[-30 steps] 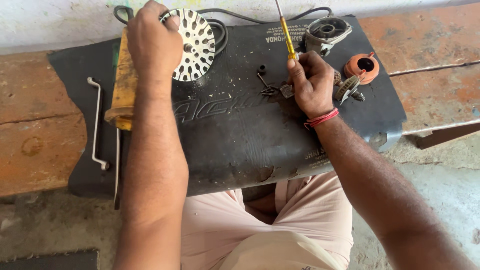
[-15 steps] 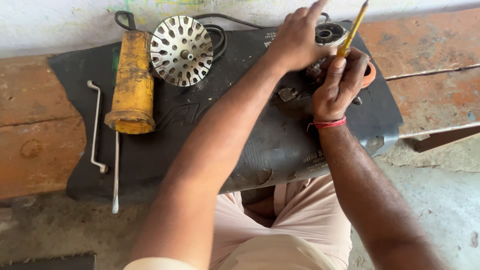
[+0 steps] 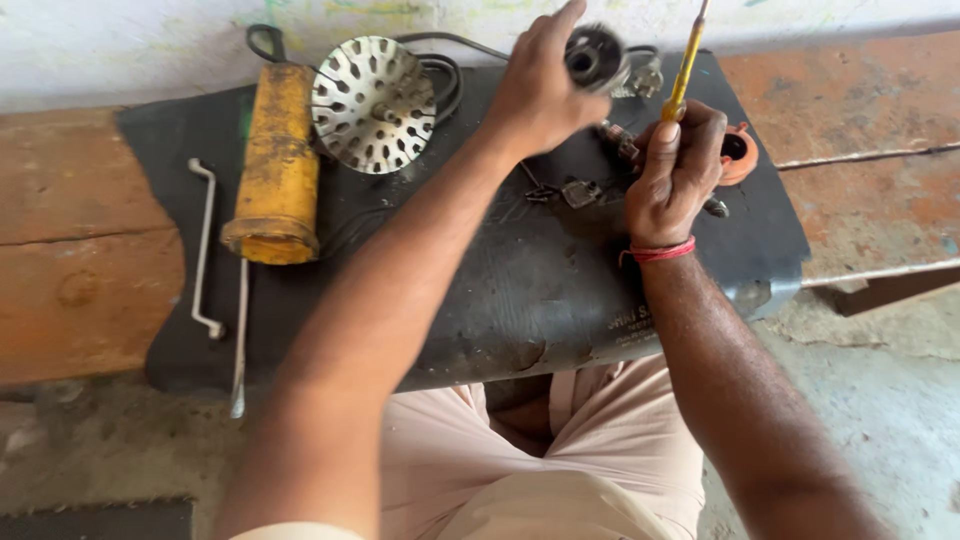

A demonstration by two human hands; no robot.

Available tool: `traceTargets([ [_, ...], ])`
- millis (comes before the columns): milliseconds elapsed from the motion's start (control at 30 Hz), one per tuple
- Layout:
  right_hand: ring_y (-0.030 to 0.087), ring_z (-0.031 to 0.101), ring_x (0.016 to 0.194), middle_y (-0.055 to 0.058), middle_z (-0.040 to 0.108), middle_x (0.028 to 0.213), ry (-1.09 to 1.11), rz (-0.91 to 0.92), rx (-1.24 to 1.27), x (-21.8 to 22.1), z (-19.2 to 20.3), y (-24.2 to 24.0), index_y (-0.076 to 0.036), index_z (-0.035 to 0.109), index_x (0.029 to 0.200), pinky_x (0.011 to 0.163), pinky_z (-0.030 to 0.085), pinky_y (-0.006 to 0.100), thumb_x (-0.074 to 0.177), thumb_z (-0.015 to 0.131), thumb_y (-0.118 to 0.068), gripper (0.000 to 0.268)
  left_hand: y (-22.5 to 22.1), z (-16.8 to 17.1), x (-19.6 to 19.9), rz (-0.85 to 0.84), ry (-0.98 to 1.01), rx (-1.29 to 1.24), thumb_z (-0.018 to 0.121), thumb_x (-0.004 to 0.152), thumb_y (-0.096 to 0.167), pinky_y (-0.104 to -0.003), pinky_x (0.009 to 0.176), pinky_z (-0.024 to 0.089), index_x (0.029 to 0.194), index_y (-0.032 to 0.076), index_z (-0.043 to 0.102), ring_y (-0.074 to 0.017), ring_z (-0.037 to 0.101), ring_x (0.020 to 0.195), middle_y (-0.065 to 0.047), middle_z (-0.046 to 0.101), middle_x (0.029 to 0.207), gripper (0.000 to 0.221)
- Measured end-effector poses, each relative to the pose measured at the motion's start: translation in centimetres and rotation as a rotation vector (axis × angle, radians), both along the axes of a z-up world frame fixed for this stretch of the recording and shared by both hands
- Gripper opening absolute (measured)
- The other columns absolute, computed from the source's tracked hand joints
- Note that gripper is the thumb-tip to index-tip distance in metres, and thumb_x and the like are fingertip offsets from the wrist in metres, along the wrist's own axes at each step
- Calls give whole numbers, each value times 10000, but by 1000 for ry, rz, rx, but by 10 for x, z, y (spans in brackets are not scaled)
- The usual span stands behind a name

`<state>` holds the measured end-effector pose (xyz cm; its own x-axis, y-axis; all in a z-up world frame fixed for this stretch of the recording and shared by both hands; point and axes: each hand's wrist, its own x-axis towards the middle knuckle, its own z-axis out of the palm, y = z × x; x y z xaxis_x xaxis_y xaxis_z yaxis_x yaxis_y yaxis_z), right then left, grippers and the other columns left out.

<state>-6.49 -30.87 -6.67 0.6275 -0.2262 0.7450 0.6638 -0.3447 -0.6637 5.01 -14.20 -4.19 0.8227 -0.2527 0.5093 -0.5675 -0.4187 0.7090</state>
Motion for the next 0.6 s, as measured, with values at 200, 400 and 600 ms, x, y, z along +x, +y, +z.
traceTargets([
  [200, 110, 626, 830, 65, 664, 968, 74, 119, -47, -2, 5, 8, 14, 535, 1234, 728, 521, 255, 1223, 536, -231, 245, 95, -6, -57, -64, -468, 515, 797, 727, -59, -485, 1241, 394, 1570, -5, 400, -349, 437, 1454, -248, 433, 1574, 934],
  [400, 106, 610, 748, 52, 675, 871, 125, 64, -103, -2, 7, 12, 14, 569, 1167, 683, 497, 250, 1181, 574, -228, 243, 130, 9, -84, 21, -416, 846, 772, 722, -127, -470, 1249, 367, 1531, 168, 505, -321, 362, 1537, -83, 379, 1657, 902],
  [600, 113, 608, 764, 77, 675, 898, 160, 107, -113, -2, 11, 14, 17, 580, 1158, 689, 502, 259, 1174, 594, -196, 214, 108, 16, -103, 179, 0, 513, 941, 772, 510, -614, 1066, 357, 1476, 35, 398, -509, 325, 1389, -348, 288, 1534, 1009],
])
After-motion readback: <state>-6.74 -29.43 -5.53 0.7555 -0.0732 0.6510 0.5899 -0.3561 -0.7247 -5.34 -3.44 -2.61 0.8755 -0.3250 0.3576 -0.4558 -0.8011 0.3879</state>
